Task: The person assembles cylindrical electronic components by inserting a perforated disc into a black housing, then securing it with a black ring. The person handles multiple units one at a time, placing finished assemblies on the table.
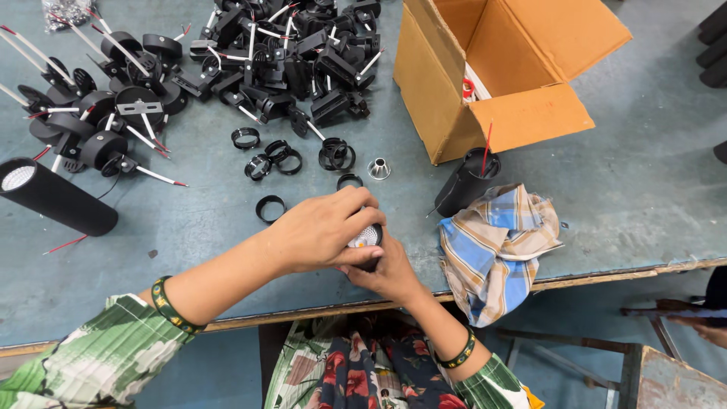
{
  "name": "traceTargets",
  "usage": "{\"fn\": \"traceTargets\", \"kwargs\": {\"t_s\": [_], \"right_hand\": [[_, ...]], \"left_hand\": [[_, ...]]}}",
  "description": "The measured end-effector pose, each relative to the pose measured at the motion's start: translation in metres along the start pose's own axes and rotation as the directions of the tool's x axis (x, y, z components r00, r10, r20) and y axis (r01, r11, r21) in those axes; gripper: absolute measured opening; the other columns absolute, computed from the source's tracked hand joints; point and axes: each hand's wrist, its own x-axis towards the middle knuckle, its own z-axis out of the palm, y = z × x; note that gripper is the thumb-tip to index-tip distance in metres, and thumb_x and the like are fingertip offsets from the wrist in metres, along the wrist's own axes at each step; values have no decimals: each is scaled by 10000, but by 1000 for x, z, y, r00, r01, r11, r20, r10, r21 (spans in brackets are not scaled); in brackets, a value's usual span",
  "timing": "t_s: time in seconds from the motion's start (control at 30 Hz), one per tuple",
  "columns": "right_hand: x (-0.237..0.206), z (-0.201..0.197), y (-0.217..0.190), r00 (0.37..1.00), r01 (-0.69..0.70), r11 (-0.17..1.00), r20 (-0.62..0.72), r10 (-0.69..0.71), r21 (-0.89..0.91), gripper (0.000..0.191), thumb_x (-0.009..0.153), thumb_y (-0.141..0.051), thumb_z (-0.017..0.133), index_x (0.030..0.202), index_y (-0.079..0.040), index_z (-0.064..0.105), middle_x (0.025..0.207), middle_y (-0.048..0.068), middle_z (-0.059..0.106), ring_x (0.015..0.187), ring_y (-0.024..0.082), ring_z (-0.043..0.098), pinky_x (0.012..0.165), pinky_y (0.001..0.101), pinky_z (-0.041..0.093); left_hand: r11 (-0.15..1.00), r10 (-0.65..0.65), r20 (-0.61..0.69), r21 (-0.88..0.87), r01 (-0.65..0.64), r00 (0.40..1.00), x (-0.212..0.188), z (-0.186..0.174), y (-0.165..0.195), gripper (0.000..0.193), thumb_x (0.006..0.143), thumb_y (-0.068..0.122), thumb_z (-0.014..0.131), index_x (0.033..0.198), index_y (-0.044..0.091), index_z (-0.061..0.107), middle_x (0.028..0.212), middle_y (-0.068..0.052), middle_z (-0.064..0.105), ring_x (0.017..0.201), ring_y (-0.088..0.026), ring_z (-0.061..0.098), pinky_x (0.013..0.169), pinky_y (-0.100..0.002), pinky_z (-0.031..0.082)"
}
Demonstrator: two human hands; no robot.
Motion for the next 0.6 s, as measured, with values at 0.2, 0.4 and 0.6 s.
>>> {"fn": "traceTargets", "kwargs": {"t_s": [0.2, 0.4, 0.6], "right_hand": [[-2, 3, 1, 1000, 23, 999, -21, -22, 43, 690, 764, -130, 832, 1339, -16, 469, 1040, 108, 732, 894, 203, 759, 762, 328, 613], [-10, 32, -19, 826, 133, 904, -459, -328, -407, 876, 772, -86, 819, 1462, 29, 291, 1279, 249, 473, 1183, 400, 515, 1047, 475, 426], [-13, 16, -30, 939, 144, 956, -268, -213, -257, 752, 767, -93, 802, 1441, -28, 475, 1307, 198, 486, 1217, 358, 531, 1093, 456, 444]], "left_hand": [[999, 12, -87, 48, -7, 996, 0, 1, 10, 410, 924, 359, 685, 1179, 45, 617, 1144, -106, 596, 1043, -297, 590, 882, -398, 520], [978, -157, -146, 112, 174, 977, -8, -13, 43, 379, 853, 323, 741, 1094, 47, 645, 1076, -80, 616, 1014, -288, 572, 824, -419, 433], [950, -251, 1, 192, 246, 968, -11, -18, 53, 257, 774, 270, 764, 935, 94, 671, 956, -46, 629, 984, -274, 551, 798, -446, 402]]}}
